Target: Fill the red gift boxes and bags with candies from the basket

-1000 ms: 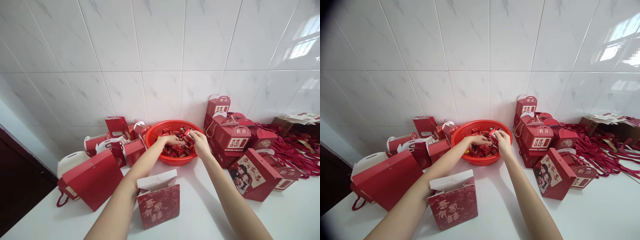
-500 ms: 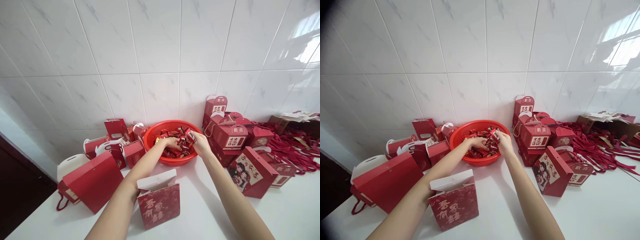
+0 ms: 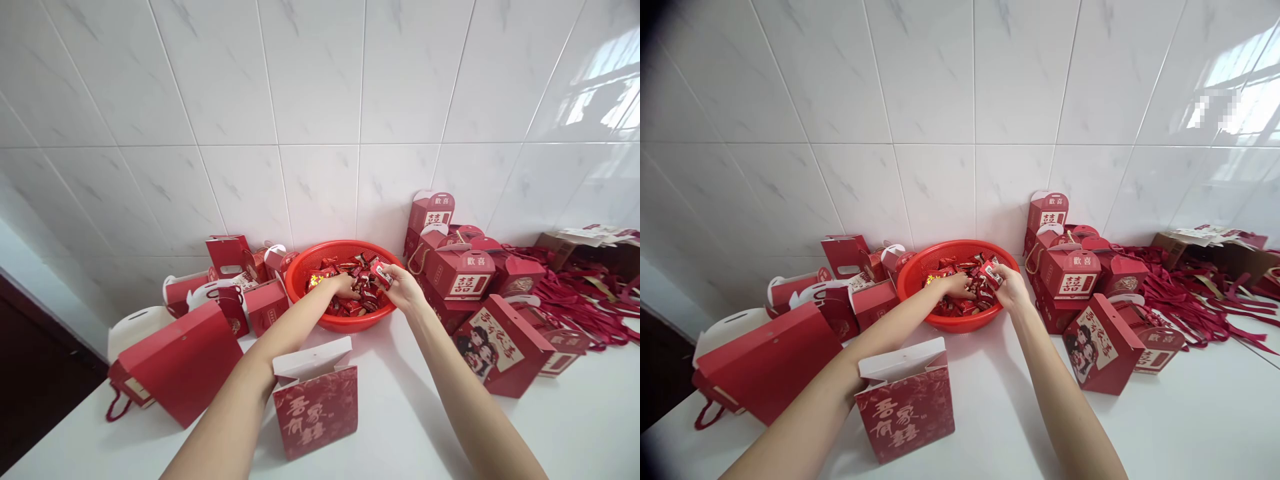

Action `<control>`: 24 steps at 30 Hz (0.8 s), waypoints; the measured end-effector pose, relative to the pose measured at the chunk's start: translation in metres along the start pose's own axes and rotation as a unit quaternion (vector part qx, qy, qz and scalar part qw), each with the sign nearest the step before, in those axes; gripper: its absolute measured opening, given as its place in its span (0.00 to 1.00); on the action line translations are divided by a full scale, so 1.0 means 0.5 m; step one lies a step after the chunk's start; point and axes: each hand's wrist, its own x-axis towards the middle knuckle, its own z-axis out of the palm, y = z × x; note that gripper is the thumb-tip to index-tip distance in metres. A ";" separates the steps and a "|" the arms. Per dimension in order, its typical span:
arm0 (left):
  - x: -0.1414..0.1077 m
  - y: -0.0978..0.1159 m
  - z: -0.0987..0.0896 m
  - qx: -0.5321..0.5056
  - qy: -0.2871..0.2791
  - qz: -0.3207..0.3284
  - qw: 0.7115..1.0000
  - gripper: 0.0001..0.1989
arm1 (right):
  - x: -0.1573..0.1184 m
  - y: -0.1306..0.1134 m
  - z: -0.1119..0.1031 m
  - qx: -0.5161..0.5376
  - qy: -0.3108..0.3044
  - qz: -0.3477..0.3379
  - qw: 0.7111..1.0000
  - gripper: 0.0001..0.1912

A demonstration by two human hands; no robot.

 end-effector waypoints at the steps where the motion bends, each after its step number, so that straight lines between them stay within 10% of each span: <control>1: 0.000 -0.002 0.000 -0.007 0.009 -0.001 1.000 0.15 | 0.002 0.001 0.000 0.003 0.000 -0.004 1.000 0.09; 24: -0.026 0.001 -0.072 -0.210 0.177 0.065 0.959 0.18 | -0.012 0.003 0.011 -0.004 -0.025 -0.047 0.999 0.11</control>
